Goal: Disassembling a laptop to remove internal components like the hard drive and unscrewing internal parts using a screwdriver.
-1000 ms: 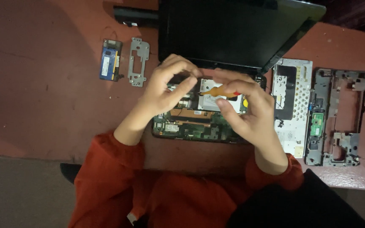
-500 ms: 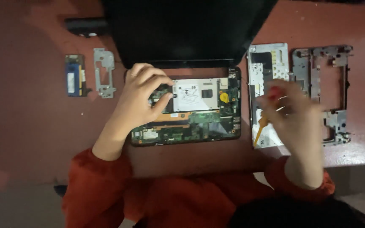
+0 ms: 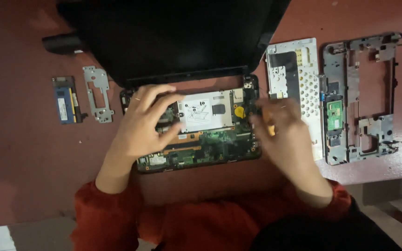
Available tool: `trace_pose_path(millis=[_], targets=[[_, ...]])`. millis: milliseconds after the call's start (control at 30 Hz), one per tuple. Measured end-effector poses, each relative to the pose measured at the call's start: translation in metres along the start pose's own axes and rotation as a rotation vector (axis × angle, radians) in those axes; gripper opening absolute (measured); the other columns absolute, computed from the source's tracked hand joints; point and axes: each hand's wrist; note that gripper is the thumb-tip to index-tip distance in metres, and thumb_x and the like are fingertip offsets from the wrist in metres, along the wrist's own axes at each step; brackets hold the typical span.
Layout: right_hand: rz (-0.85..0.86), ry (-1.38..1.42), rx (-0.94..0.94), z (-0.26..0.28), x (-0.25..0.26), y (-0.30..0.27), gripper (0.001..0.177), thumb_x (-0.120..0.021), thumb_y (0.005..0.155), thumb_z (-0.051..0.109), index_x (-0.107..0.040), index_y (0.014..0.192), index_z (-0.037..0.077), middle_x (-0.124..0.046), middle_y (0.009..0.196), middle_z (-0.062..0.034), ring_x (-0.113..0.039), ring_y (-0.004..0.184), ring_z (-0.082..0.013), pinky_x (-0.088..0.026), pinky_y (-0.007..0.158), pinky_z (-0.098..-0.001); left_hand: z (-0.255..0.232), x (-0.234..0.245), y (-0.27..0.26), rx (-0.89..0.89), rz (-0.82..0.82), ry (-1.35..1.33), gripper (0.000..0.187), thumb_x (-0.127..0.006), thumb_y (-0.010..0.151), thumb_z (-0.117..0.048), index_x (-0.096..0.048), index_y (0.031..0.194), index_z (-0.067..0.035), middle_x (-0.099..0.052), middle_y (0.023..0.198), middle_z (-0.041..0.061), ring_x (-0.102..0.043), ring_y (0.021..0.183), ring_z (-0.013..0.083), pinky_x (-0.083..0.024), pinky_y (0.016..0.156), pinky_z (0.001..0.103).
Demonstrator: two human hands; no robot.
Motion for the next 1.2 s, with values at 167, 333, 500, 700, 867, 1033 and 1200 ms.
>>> trace_pose_path(millis=[167, 333, 500, 700, 867, 1033, 1200], targets=[[0.071, 0.02, 0.192, 0.014, -0.035, 0.001, 0.03, -0.078, 0.081, 0.021, -0.071, 0.105, 0.004, -0.066, 0.088, -0.0146, -0.068, 0.076, -0.0361, -0.055, 0.06, -0.0412, -0.005, 0.003, 0.003, 0.107, 0.235, 0.109, 0.084, -0.076, 0.073, -0.052, -0.048, 0.141, -0.01, -0.054, 0.129, 0.016, -0.047, 0.122, 0.0381, -0.038, 0.099, 0.054], [0.141, 0.096, 0.055, 0.013, -0.052, 0.001, 0.018, -0.069, 0.091, 0.026, -0.069, 0.098, 0.009, -0.062, 0.079, -0.0021, -0.068, 0.069, -0.0248, -0.053, 0.056, -0.0323, -0.005, 0.0, 0.002, 0.092, 0.239, 0.242, 0.09, -0.073, 0.072, -0.065, -0.048, 0.142, -0.015, -0.055, 0.127, 0.007, -0.045, 0.123, 0.028, -0.037, 0.1, 0.045], [0.247, 0.116, 0.014, 0.027, -0.052, 0.014, 0.028, -0.06, 0.099, 0.032, -0.068, 0.089, 0.006, -0.06, 0.069, -0.0012, -0.063, 0.055, -0.0197, -0.05, 0.047, -0.0268, 0.0, -0.003, -0.002, 0.098, 0.25, 0.258, 0.095, -0.072, 0.07, -0.07, -0.047, 0.143, -0.016, -0.052, 0.129, 0.006, -0.041, 0.125, 0.0267, -0.036, 0.101, 0.044], [0.255, 0.122, 0.074, 0.035, -0.059, 0.02, 0.021, -0.059, 0.097, 0.018, -0.067, 0.083, 0.003, -0.059, 0.066, -0.0027, -0.064, 0.053, -0.0247, -0.048, 0.041, -0.0292, 0.001, -0.004, -0.002, 0.119, 0.236, 0.269, 0.098, -0.062, 0.069, -0.082, -0.049, 0.141, -0.016, -0.054, 0.126, 0.004, -0.041, 0.124, 0.0246, -0.033, 0.103, 0.043], [0.272, 0.108, 0.132, 0.036, -0.06, 0.021, 0.026, -0.056, 0.099, 0.018, -0.066, 0.081, 0.002, -0.058, 0.069, -0.0049, -0.062, 0.05, -0.0277, -0.045, 0.038, -0.0283, 0.0, -0.005, 0.0, 0.113, 0.223, 0.258, 0.099, -0.066, 0.066, -0.081, -0.05, 0.14, -0.017, -0.054, 0.123, 0.004, -0.04, 0.122, 0.025, -0.031, 0.102, 0.043], [0.194, 0.148, 0.148, 0.043, -0.039, 0.024, 0.02, -0.059, 0.096, 0.013, -0.065, 0.082, 0.0, -0.057, 0.069, -0.0073, -0.061, 0.049, -0.0296, -0.046, 0.038, -0.0299, -0.001, -0.005, -0.001, 0.099, 0.21, 0.244, 0.099, -0.071, 0.066, -0.075, -0.047, 0.143, -0.018, -0.053, 0.123, 0.004, -0.041, 0.122, 0.0249, -0.033, 0.1, 0.042], [0.037, 0.17, 0.16, 0.05, -0.017, 0.028, 0.017, -0.066, 0.094, 0.01, -0.065, 0.082, -0.003, -0.057, 0.072, -0.0097, -0.062, 0.053, -0.0313, -0.046, 0.04, -0.027, -0.005, -0.002, -0.004, 0.129, 0.171, 0.116, 0.109, -0.075, 0.064, -0.075, -0.042, 0.148, -0.015, -0.056, 0.119, 0.009, -0.042, 0.118, 0.0279, -0.034, 0.1, 0.045]])
Point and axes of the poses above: each hand's wrist, its own y-axis towards the middle knuckle, its own x-axis out of the back of the hand, z = x × y
